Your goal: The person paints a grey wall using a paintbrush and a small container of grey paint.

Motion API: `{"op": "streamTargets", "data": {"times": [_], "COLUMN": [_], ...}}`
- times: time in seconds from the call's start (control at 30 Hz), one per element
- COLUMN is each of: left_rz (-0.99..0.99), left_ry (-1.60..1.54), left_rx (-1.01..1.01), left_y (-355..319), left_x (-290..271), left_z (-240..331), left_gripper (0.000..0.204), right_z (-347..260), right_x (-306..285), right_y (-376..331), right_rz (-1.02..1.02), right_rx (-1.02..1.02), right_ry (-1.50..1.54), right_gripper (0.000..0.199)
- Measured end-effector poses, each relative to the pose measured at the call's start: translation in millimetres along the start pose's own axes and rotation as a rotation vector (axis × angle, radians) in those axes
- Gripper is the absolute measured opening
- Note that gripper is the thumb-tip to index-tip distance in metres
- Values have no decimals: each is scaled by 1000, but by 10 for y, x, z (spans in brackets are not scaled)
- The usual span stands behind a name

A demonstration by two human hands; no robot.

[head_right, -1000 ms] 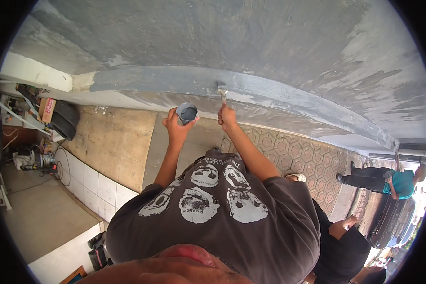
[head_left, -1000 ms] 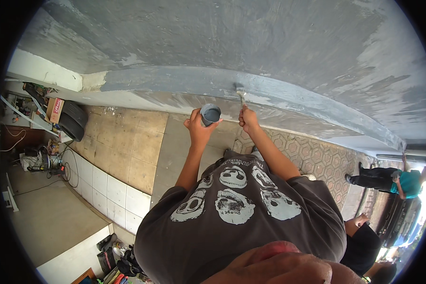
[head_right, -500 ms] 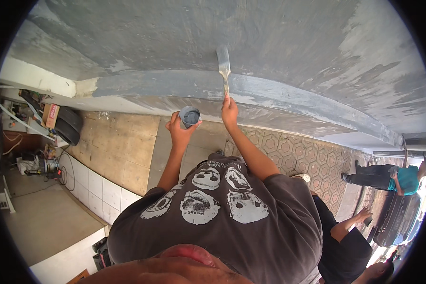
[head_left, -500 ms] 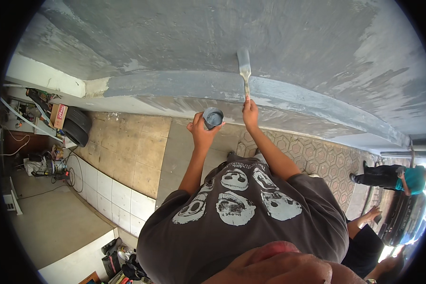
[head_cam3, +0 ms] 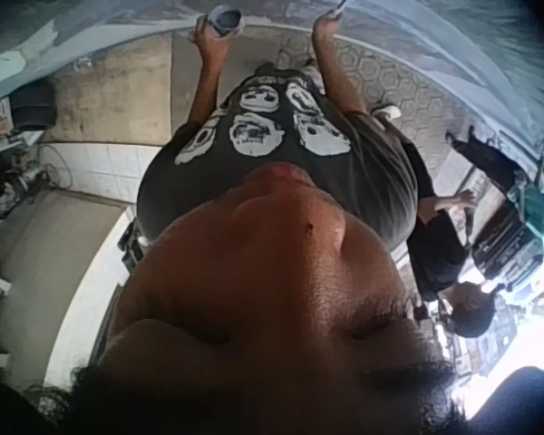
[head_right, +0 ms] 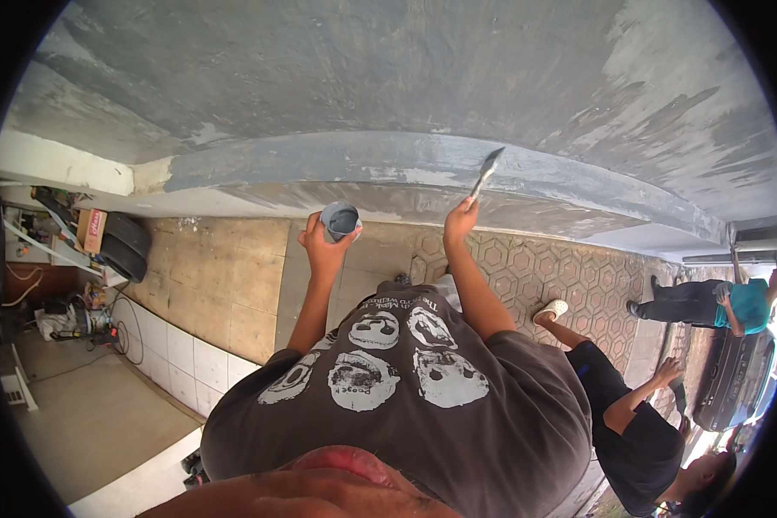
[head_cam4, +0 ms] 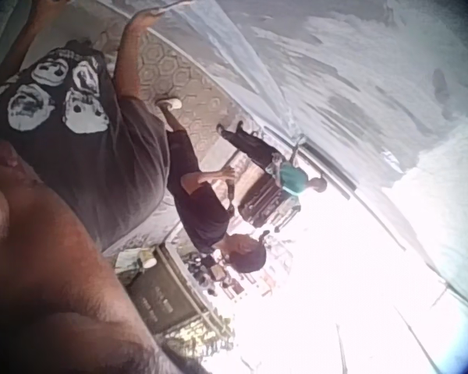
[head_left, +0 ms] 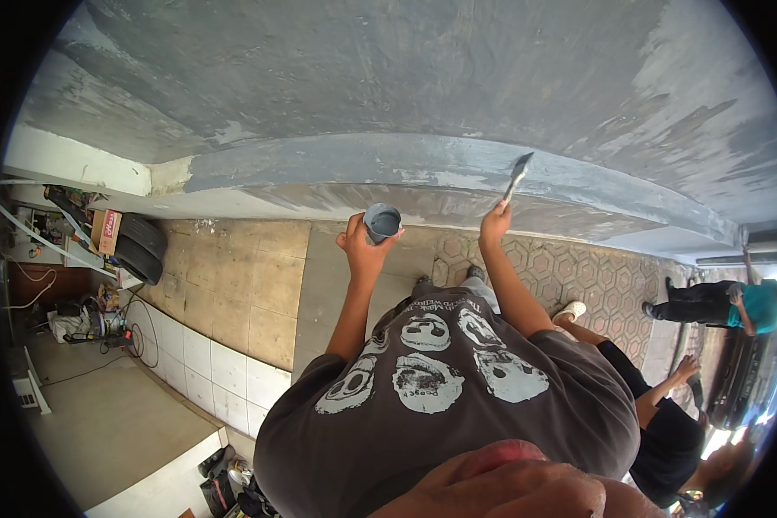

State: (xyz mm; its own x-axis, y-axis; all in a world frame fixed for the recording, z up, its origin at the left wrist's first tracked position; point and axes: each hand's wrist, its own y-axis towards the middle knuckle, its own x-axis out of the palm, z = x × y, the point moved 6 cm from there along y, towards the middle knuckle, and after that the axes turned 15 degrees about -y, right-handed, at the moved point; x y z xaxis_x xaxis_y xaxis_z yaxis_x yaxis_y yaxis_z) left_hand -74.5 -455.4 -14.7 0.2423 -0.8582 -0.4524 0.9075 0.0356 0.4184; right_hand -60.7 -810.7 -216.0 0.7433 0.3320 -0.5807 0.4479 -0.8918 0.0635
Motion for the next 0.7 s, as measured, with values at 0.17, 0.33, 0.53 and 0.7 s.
{"op": "streamTargets", "data": {"times": [0.17, 0.33, 0.53, 0.7], "left_rz": [-31, -26, -10, -1], "left_ry": [-18, -22, -6, -14], "left_rx": [-28, 23, 3, 34], "left_y": [54, 80, 29, 89], "left_x": [57, 95, 43, 107], "left_z": [68, 34, -19, 45], "left_gripper": [57, 60, 59, 59], "right_z": [-772, -895, -349, -479], "right_x": [401, 318, -191, 164], "right_y": [-627, -565, 266, -73], "right_rz": [-439, -471, 24, -125], "right_rx": [-373, -575, -75, -201], "right_ry": [-120, -79, -119, -115], "right_gripper": [40, 35, 38, 41]}}
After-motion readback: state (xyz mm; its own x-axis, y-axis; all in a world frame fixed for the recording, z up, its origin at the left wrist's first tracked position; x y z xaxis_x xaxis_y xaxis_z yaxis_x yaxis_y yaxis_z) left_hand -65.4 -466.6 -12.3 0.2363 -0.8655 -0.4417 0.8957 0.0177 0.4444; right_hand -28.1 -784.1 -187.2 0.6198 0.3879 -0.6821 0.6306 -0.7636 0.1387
